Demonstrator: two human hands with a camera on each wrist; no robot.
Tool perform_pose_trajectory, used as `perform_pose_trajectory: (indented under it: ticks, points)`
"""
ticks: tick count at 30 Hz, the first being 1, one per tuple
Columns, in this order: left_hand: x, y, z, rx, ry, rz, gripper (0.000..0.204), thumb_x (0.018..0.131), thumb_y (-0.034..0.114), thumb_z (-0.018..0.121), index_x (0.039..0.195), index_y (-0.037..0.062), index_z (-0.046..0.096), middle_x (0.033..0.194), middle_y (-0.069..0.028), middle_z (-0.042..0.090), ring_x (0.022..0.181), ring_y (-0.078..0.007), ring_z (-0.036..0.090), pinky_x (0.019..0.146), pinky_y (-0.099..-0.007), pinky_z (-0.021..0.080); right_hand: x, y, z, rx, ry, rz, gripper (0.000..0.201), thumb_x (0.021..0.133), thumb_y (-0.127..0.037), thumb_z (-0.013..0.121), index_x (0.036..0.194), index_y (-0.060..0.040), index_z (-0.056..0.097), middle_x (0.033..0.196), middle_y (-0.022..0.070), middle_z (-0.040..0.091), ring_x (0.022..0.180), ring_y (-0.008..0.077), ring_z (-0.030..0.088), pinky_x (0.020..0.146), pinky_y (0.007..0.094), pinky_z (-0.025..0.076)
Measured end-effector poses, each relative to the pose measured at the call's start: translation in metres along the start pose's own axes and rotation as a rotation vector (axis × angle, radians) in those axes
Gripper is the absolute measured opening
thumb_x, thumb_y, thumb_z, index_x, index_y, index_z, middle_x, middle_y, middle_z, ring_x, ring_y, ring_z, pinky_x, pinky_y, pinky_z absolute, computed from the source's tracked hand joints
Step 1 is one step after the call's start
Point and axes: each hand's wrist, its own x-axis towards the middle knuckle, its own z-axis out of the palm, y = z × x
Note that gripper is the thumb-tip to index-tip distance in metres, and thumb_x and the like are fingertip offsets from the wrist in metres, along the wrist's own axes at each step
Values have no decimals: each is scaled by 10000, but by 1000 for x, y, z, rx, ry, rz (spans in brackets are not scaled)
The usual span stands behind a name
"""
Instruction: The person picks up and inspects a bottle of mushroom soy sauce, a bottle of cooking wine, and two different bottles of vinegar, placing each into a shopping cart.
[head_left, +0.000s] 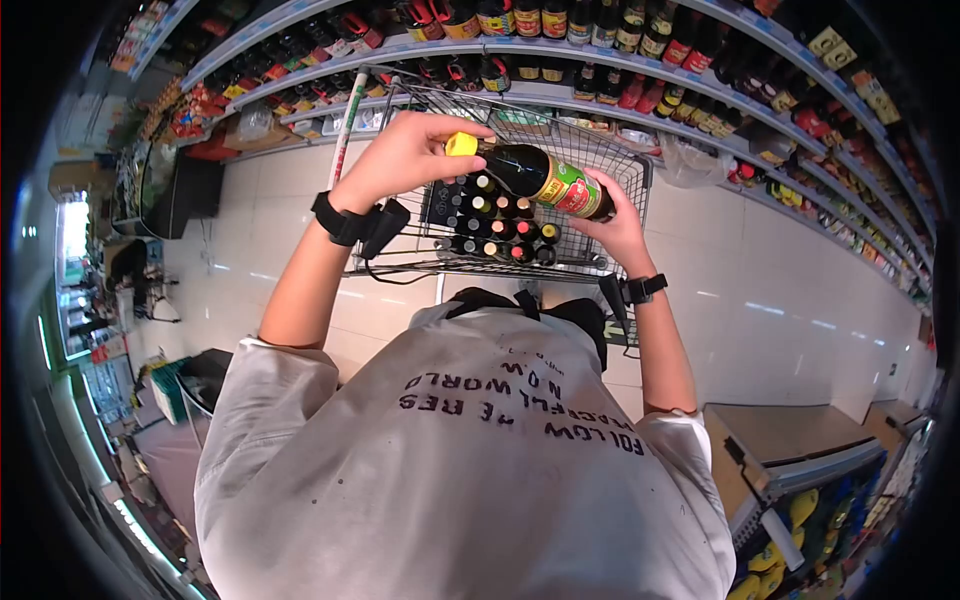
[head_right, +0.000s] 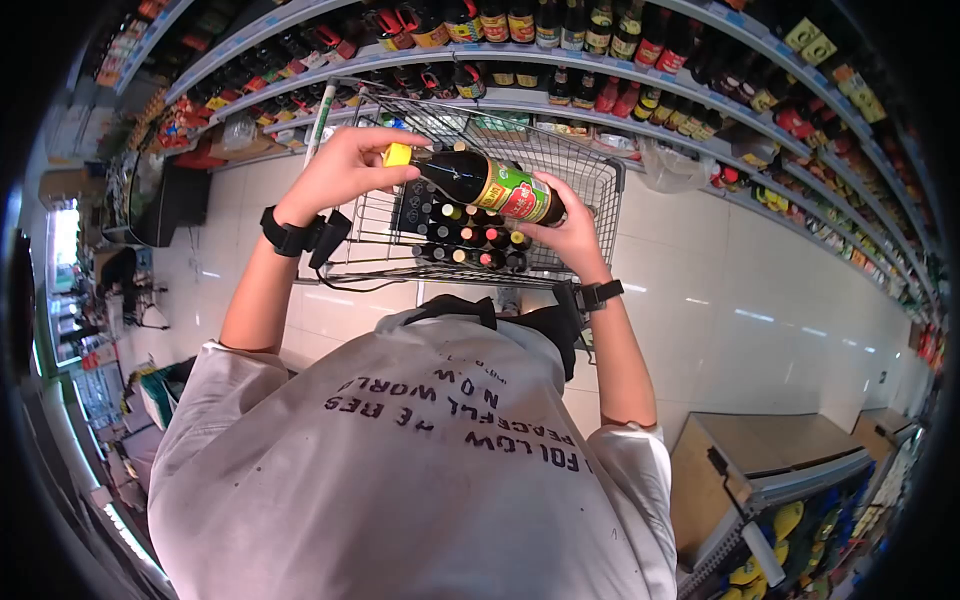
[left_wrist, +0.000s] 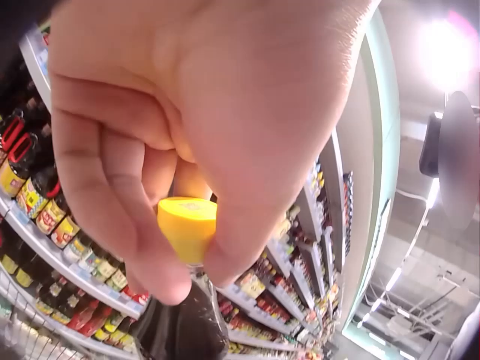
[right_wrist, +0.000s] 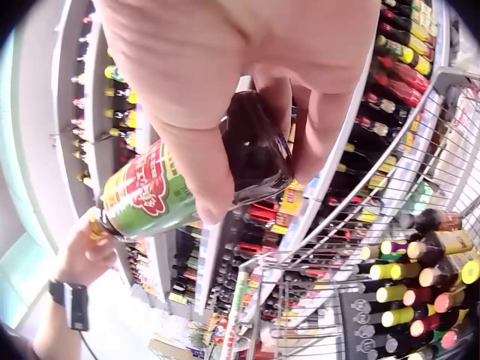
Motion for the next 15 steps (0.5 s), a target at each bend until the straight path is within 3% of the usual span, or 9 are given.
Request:
perform_pose_trajectory:
  ticks: [1,3,5,7,8,9,12,13,15]
  points:
    - [13,4,12,55,-10,-21,311,820,159,766,1103,52,696,783,-19,684,639,-47,606,594,-199,480,3,20,-3,-22,-1,34,785,673,40,817,1367,-66,466,1279,62,563,1123,157,570,965,313,486]
    - [43,-8,40,223,35,113,296,809,186,770,1061,45,709,773,-55,693,601,-65,605,579,-216,484,12,70,-5,-3,11,32,776,705,53,786,1389,-63,437,1274,60,568,1107,143,576,917,287,513]
    - [78,-24,69,362,61,182,298,791,217,775,1031,49,719,782,-106,707,615,-129,640,599,-264,503,15,119,0,45,149,58,750,733,25,772,1397,-52,433,1301,62,555,1128,147,568,903,275,508]
    - [109,-42,97,441,48,137,302,779,239,777,1005,47,722,788,-124,706,619,-164,649,609,-273,508,16,131,0,100,202,257,768,732,-50,782,1411,-53,423,1320,132,557,1131,199,591,920,313,499]
    - [123,-50,110,456,31,126,311,767,269,769,982,48,724,752,-140,691,624,-202,667,623,-293,520,21,194,12,176,247,198,844,752,-142,783,1467,-69,339,1373,192,496,1230,277,528,1004,372,438]
    - [133,-60,125,458,2,122,311,767,269,769,982,48,724,752,-140,691,624,-202,667,623,-293,520,21,205,14,34,235,287,909,776,-279,761,1505,-83,255,1436,258,395,1334,361,407,1090,407,342]
    - [157,-95,173,561,56,73,345,747,325,746,963,57,727,674,-153,665,624,-286,676,626,-347,535,27,193,20,-111,206,568,913,802,-372,698,1519,-80,213,1507,286,255,1404,384,287,1127,390,285]
    - [163,-110,188,550,68,76,355,743,333,744,968,59,728,684,-164,666,623,-312,667,625,-360,537,28,196,20,124,221,501,874,805,-336,679,1506,-60,235,1507,283,271,1413,370,282,1128,382,283]
    - [171,-135,213,573,32,-24,361,741,339,742,979,67,729,704,-173,670,651,-324,670,645,-378,541,30,199,22,337,205,514,826,813,-330,650,1484,-36,267,1494,278,306,1416,368,277,1132,384,279]
